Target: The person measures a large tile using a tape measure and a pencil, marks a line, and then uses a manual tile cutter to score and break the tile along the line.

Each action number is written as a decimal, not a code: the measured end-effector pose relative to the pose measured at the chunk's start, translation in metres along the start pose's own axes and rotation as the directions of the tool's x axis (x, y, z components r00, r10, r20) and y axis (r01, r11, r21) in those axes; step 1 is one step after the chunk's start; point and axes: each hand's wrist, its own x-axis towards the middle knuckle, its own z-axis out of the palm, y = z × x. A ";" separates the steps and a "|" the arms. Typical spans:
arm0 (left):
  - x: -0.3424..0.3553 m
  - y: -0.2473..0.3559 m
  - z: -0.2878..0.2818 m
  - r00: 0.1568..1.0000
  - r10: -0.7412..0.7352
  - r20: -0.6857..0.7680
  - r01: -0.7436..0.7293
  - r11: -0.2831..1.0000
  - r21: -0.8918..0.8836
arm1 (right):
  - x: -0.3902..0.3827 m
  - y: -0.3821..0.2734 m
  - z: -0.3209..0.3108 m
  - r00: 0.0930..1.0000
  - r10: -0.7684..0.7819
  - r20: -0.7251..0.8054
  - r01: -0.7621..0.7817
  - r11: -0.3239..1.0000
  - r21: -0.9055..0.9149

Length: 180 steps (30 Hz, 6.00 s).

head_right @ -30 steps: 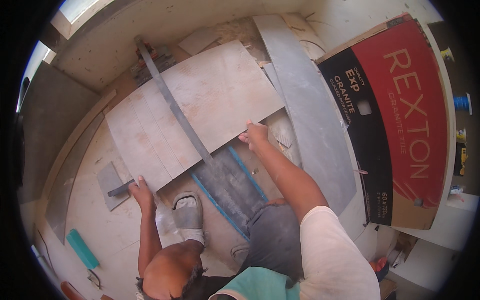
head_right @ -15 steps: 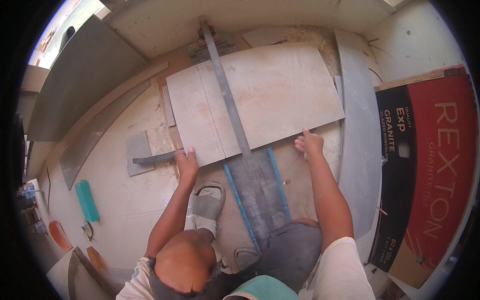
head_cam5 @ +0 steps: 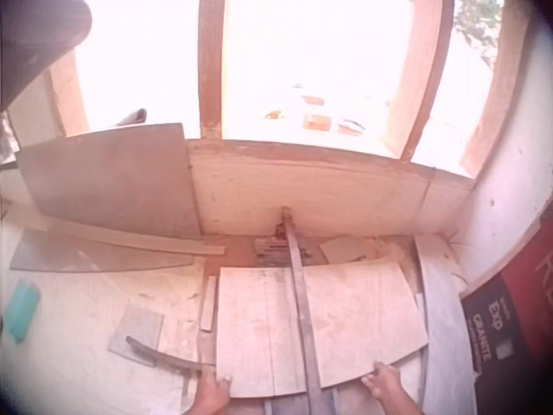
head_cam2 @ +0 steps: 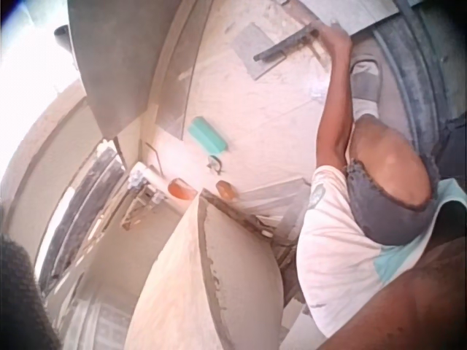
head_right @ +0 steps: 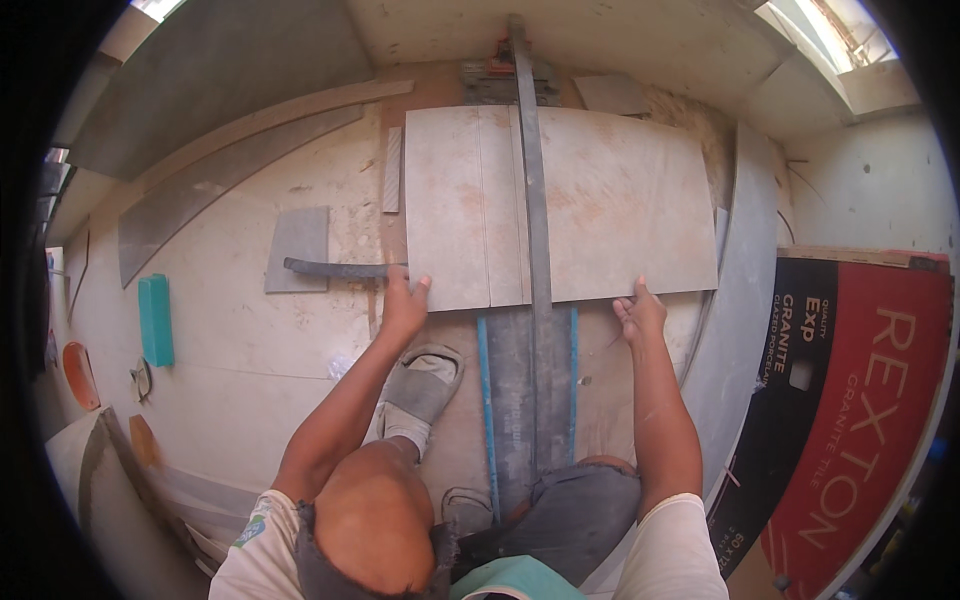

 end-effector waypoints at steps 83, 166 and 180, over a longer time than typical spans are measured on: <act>0.027 -0.017 -0.006 0.998 0.060 0.033 -0.064 0.987 0.148 | -0.226 0.008 -0.167 0.973 0.178 0.146 0.041 0.489 -0.871; 0.004 0.055 -0.006 0.876 -0.481 0.039 0.461 0.811 -0.361 | -0.357 0.090 -0.075 0.997 0.054 -0.056 -0.070 0.305 -0.950; 0.015 0.034 0.006 0.959 -0.265 -0.104 0.229 0.935 -0.272 | -0.314 0.039 -0.131 0.902 0.430 -0.027 -0.091 0.129 -0.987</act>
